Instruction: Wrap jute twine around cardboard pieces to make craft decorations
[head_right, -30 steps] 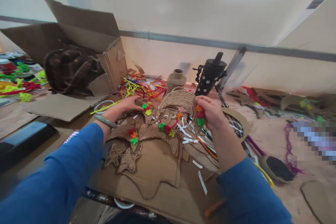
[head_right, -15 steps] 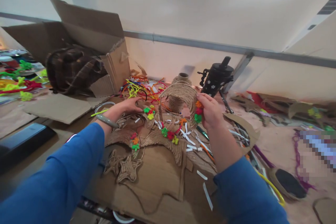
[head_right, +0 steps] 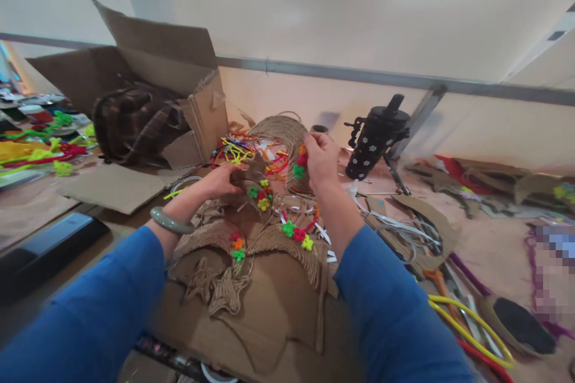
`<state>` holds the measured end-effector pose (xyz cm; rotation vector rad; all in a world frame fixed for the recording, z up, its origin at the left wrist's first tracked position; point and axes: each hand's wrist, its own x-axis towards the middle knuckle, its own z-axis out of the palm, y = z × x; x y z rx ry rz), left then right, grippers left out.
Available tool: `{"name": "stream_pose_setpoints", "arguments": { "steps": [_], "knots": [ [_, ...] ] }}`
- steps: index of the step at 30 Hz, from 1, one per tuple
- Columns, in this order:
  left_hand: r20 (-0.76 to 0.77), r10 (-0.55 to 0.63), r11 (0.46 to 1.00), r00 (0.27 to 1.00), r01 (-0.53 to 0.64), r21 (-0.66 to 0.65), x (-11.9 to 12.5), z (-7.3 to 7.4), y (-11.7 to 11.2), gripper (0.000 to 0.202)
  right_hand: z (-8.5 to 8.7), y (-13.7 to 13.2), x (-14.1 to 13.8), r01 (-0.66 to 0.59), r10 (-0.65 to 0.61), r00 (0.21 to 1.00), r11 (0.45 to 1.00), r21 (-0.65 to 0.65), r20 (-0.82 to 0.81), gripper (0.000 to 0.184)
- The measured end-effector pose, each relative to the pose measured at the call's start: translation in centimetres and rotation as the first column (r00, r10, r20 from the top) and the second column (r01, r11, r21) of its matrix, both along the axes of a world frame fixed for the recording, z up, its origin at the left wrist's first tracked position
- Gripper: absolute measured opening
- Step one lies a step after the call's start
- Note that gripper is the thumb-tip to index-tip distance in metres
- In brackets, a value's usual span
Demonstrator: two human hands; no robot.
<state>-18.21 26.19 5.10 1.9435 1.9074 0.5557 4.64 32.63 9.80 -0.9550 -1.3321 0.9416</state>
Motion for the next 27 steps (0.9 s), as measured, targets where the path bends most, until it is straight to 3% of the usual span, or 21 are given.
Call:
{"name": "stream_pose_setpoints", "arguments": {
  "steps": [6,9,13,19,24,27],
  "knots": [
    [-0.052,-0.036,0.999,0.998,0.036,-0.011,-0.5,-0.2,-2.0,0.027,0.5,2.5,-4.0,-0.088,0.074,0.978,0.994,0.063,0.194,0.021],
    [-0.068,-0.042,0.999,0.997,0.043,0.003,-0.6,-0.2,-2.4,0.026,-1.0,3.9,-4.8,-0.142,0.124,0.931,0.989,0.029,0.345,0.019],
    [-0.105,-0.016,0.999,0.994,0.019,0.029,-0.6,-0.5,-2.1,0.027,-4.0,5.1,-5.4,-0.244,0.256,0.806,0.965,-0.093,0.534,0.029],
    [-0.161,-0.004,0.999,0.987,0.011,0.042,-0.5,-0.7,-1.1,0.030,-7.1,5.7,-7.0,-0.352,0.460,0.622,0.887,-0.299,0.634,0.032],
    [-0.207,0.003,1.000,0.978,-0.001,0.011,-0.2,-0.8,0.0,0.033,-8.5,6.5,-7.9,-0.384,0.507,0.560,0.860,-0.337,0.655,0.033],
    [-0.232,0.007,1.000,0.973,-0.006,0.003,0.0,-1.1,0.8,0.036,-9.0,6.8,-7.7,-0.391,0.463,0.580,0.880,-0.269,0.671,0.033]
  ]
}}
